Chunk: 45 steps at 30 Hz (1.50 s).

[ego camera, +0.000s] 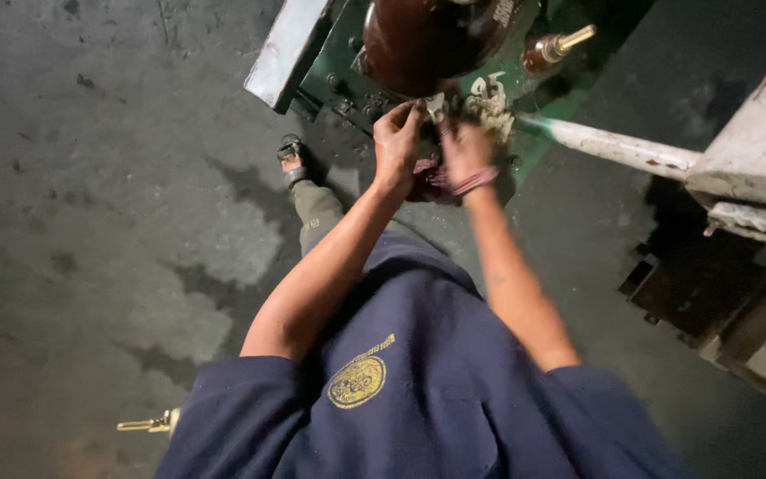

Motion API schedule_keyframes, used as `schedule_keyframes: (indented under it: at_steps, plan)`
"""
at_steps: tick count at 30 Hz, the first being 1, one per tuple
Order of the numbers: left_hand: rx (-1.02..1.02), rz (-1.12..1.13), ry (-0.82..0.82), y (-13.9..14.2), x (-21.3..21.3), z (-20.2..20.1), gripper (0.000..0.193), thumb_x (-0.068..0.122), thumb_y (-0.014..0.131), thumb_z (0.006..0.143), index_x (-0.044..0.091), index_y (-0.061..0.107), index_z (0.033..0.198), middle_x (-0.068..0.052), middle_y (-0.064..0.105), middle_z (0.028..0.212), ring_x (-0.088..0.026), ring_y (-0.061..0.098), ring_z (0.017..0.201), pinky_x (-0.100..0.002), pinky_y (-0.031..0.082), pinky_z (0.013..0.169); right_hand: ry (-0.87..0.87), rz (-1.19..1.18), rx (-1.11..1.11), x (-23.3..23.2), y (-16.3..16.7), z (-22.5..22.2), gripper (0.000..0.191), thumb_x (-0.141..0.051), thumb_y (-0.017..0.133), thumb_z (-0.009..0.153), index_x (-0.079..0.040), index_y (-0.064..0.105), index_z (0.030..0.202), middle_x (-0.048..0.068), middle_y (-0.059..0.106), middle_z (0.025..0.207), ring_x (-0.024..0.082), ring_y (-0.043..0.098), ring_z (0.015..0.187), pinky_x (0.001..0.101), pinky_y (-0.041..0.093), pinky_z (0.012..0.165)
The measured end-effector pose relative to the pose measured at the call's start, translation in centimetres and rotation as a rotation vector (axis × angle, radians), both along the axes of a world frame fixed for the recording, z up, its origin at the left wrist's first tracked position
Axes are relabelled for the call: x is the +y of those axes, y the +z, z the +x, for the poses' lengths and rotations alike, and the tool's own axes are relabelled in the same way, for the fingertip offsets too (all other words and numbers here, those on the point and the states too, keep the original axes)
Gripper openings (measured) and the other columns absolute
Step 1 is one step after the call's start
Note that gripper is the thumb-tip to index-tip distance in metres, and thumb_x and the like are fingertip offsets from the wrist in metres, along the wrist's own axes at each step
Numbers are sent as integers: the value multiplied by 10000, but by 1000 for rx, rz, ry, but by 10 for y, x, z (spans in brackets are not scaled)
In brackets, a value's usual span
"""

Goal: The person attaches brown ceramic insulators with threaded metal rods to a green machine fixture, threading them into place and tightening them with a wrench. They reposition the insulators by hand, use a cloth to wipe parts, and work on successive insulator units on the fixture.

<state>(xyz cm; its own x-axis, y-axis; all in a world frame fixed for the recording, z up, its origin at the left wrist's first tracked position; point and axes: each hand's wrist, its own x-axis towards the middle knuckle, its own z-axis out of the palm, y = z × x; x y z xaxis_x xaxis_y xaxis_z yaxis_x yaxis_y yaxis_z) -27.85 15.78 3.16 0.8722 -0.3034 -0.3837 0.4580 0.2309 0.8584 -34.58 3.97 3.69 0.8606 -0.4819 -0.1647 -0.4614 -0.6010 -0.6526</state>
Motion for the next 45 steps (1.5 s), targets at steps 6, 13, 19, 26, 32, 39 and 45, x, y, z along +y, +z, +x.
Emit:
schedule_keyframes:
  at_steps: [6,13,19,26,32,39,45]
  plan:
    - [90,181,-127,11,0,8,290,190,616,991,-45,757,1083,-98,735,852,-135,652,693,-312,540,624,-55,73,-140,20,-6,-21,558,-494,504,1099,12,676,939,233,645,819,334,608,739,460,478,692]
    - [221,-142,13,12,-19,0,335,202,650,971,-108,721,1076,-102,771,889,-158,730,743,-295,586,669,330,-6,21,-71,53,14,478,-454,569,1059,-31,711,889,153,720,810,318,703,738,434,517,685]
    - [78,-4,11,9,-14,4,334,224,639,1003,-79,740,1098,-107,772,957,-148,671,823,-305,571,730,93,54,-85,2,24,12,423,-389,571,1099,-2,703,990,222,701,936,372,682,889,418,516,779]
    - [629,-676,-78,13,-10,-1,467,368,432,1026,-19,651,1167,-197,760,1107,-288,735,962,-400,588,876,-90,553,-19,-1,6,-63,473,-437,532,1076,-2,703,1150,57,735,1035,123,633,929,340,527,856]
    - [828,-806,271,3,-55,-12,172,230,571,1071,94,648,998,-25,658,862,-172,583,732,-339,472,655,-143,370,-34,-51,7,-128,436,-414,494,1108,-36,708,1142,-28,710,1019,40,605,922,218,490,798]
    - [916,-1011,358,-7,-86,-12,209,210,609,1051,100,617,874,-23,587,787,-177,534,695,-308,430,614,-284,511,91,-45,-13,-177,361,-357,499,1083,-66,606,899,-4,550,716,94,461,602,280,342,535]
    - [944,-1025,335,-4,-74,-17,178,220,570,1013,77,622,920,-34,595,799,-176,525,685,-295,436,607,-185,388,136,-61,-16,-176,389,-373,483,1074,-26,630,977,24,583,758,140,512,648,318,426,568]
